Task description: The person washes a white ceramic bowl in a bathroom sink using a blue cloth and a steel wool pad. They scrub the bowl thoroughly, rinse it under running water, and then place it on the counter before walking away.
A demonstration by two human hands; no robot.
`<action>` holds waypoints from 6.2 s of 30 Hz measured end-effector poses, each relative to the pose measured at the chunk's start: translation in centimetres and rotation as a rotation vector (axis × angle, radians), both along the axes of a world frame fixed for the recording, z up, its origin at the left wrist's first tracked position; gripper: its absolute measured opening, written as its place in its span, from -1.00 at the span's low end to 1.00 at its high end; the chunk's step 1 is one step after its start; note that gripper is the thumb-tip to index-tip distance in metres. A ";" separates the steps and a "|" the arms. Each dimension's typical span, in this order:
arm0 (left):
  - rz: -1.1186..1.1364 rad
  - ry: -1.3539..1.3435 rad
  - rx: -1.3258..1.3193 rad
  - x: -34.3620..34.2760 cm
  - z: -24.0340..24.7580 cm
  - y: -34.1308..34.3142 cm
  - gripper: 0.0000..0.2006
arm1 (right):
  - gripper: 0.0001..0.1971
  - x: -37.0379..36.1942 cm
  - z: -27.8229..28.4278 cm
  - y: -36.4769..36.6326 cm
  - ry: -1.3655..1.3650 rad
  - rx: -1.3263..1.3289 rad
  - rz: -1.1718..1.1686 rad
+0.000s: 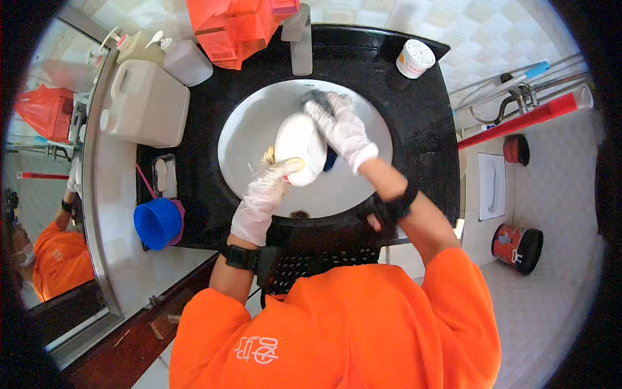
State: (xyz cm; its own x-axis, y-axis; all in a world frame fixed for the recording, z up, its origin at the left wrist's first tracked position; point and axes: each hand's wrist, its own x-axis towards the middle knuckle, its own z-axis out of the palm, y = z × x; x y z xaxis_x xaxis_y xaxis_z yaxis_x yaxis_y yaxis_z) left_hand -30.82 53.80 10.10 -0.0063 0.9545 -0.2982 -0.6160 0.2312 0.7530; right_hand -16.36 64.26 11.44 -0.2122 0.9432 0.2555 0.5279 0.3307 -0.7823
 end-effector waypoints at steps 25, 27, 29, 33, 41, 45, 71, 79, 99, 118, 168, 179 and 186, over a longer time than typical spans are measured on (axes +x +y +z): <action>0.405 -0.304 -0.244 -1.2 -2.2 0.8 -0.44 | -0.64 1.3 0.1 1.3 -0.360 -0.189 0.392; 0.403 -0.299 -0.229 -0.8 -2.0 1.2 -0.44 | -0.66 -0.6 0.0 0.3 -0.126 -0.023 0.316; 0.403 -0.325 -0.210 -1.1 -2.0 1.2 -0.44 | -0.66 -0.6 0.8 -1.6 -0.016 -0.006 0.465; 0.335 -0.356 -0.296 -2.2 -2.4 0.4 -0.44 | -0.65 2.7 -1.0 0.4 -0.282 -0.177 0.671; 0.361 -0.361 -0.257 0.4 -1.1 1.0 -0.65 | -0.55 -0.8 1.2 -0.4 -0.031 0.077 0.371; 0.366 -0.333 -0.282 0.2 0.6 1.6 -0.55 | -0.44 1.2 -2.0 1.0 -0.080 -0.338 0.121; 0.140 -0.130 -0.048 -0.4 0.4 0.5 -0.62 | -0.53 0.1 0.4 2.3 0.278 -0.635 0.185; -0.138 0.371 -0.042 -1.5 -0.1 0.8 -0.62 | -0.44 -0.6 1.5 1.1 -0.010 -0.281 0.244; -0.043 1.505 0.416 -2.9 1.7 2.8 -0.25 | -0.60 2.9 -4.3 3.3 -0.088 -0.585 0.056; 0.050 0.128 -0.292 -9.3 -4.0 -1.9 -0.41 | -0.31 -3.5 -9.2 8.1 -0.847 -0.042 0.425; 0.151 0.170 -0.273 -2.3 -3.4 0.1 -0.38 | -0.28 -3.7 -0.6 -0.2 -0.182 -0.241 0.544; 0.063 0.088 -0.277 -2.1 -2.4 0.7 -0.26 | -0.74 -3.0 -0.5 -1.6 -0.559 0.564 0.539; 0.038 0.176 -0.336 -2.4 -2.6 0.3 -0.35 | -0.76 -4.0 -3.2 -1.9 -0.467 0.411 0.573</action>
